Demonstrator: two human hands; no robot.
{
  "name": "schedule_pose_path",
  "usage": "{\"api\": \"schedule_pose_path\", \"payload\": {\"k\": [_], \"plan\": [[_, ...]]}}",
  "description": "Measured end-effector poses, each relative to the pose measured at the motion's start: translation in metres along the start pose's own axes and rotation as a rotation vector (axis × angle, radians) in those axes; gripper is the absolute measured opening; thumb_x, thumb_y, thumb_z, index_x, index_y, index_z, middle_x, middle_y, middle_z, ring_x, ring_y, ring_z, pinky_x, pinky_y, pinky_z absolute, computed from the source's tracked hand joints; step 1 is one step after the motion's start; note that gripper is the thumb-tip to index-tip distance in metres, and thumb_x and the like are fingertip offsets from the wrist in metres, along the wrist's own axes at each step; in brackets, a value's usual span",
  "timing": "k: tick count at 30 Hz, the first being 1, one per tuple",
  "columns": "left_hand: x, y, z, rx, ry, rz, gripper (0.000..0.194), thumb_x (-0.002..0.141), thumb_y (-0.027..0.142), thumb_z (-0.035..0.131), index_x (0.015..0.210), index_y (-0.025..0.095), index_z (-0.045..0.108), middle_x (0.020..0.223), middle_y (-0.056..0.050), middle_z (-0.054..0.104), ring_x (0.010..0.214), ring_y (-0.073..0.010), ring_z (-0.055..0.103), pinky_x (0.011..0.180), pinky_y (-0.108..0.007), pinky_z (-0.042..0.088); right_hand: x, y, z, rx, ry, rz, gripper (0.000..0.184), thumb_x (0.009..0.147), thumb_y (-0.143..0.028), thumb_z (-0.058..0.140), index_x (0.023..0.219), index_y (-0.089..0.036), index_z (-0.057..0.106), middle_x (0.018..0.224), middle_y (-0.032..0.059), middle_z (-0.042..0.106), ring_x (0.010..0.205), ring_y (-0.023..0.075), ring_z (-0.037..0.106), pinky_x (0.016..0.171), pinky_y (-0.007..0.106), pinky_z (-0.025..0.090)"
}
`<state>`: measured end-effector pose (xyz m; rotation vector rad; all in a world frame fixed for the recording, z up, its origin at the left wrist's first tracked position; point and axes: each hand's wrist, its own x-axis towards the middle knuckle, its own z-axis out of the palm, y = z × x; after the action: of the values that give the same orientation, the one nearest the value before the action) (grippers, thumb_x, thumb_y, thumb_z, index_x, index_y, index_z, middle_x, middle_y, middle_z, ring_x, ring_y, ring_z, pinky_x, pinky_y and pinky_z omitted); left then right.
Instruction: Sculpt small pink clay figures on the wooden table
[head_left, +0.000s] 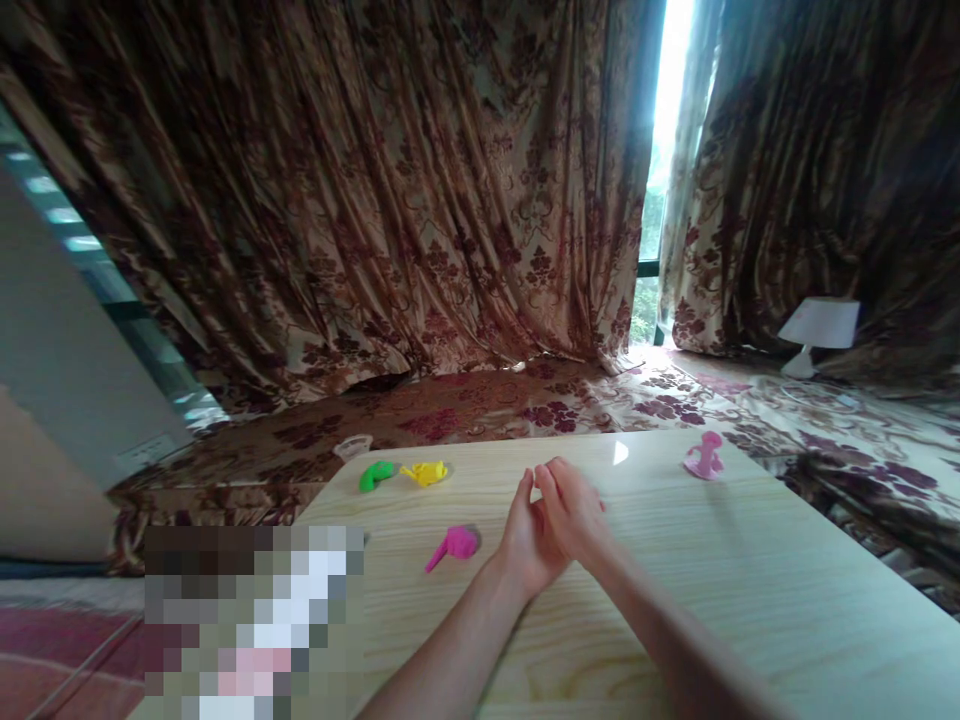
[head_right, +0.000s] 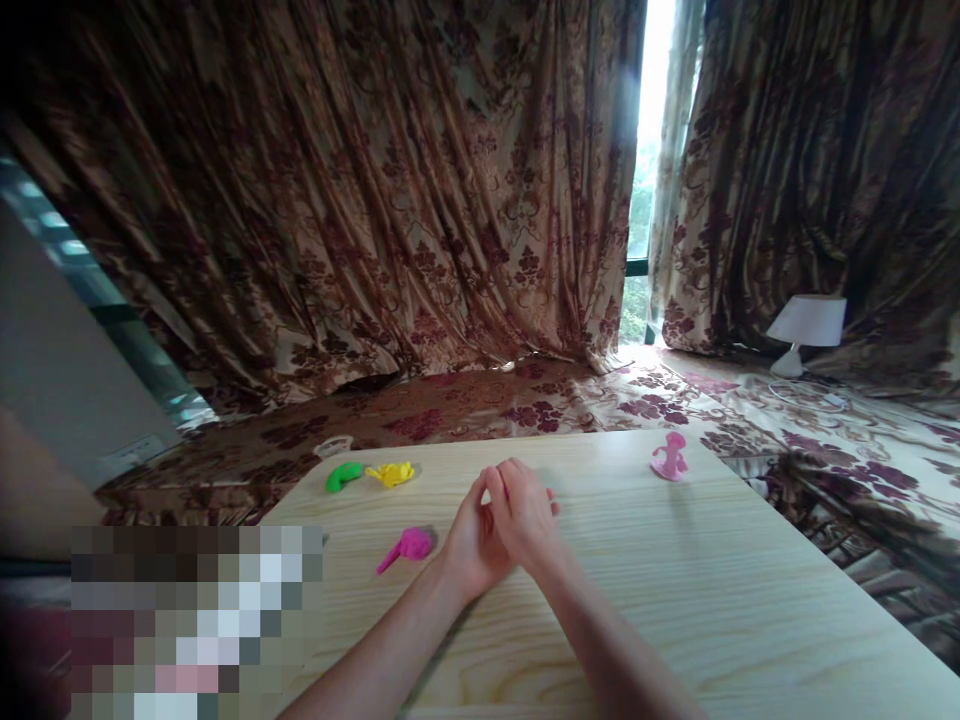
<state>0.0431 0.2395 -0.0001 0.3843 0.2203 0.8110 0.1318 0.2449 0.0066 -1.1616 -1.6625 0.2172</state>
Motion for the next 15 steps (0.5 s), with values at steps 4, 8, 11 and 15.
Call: {"api": "schedule_pose_path", "payload": {"k": [4,8,11,15], "plan": [[-0.003,0.022,-0.004,-0.037,0.010,0.118,0.047,0.084,0.047,0.039,0.106,0.009,0.056,0.107,-0.014,0.061,0.107,-0.0247,0.054,0.095,-0.037,0.037,-0.008,-0.006,0.007,-0.129,-0.026,-0.188,0.033,0.089,-0.018,0.032,0.115,-0.014,0.052,0.115,0.0120,0.056,0.115,0.0227,0.043,0.099,0.044,0.029],[-0.002,0.031,-0.008,0.010,0.036,0.300,0.042,0.088,0.040,0.033,0.114,0.014,0.054,0.114,-0.011,0.058,0.115,-0.0216,0.048,0.099,-0.035,0.035,-0.018,-0.030,0.010,-0.039,-0.157,-0.324,0.043,0.086,-0.014,0.032,0.128,-0.014,0.043,0.136,0.0102,0.040,0.128,0.0195,0.030,0.104,0.040,0.028],[0.000,0.013,-0.002,0.048,0.070,0.287,0.038,0.088,0.035,0.035,0.116,0.018,0.053,0.114,-0.008,0.059,0.113,-0.0203,0.050,0.098,-0.033,0.036,-0.011,-0.032,0.008,-0.036,-0.105,-0.264,0.043,0.086,-0.023,0.040,0.128,-0.016,0.043,0.136,0.0087,0.041,0.129,0.0210,0.029,0.106,0.042,0.025],[-0.001,-0.001,0.014,0.122,0.115,0.166,0.034,0.086,0.029,0.043,0.115,0.015,0.054,0.105,-0.008,0.064,0.100,-0.0174,0.058,0.092,-0.029,0.041,0.006,0.003,-0.004,-0.111,0.077,0.016,0.044,0.089,-0.027,0.034,0.127,-0.009,0.044,0.134,0.0145,0.042,0.127,0.0230,0.032,0.105,0.046,0.026]]}}
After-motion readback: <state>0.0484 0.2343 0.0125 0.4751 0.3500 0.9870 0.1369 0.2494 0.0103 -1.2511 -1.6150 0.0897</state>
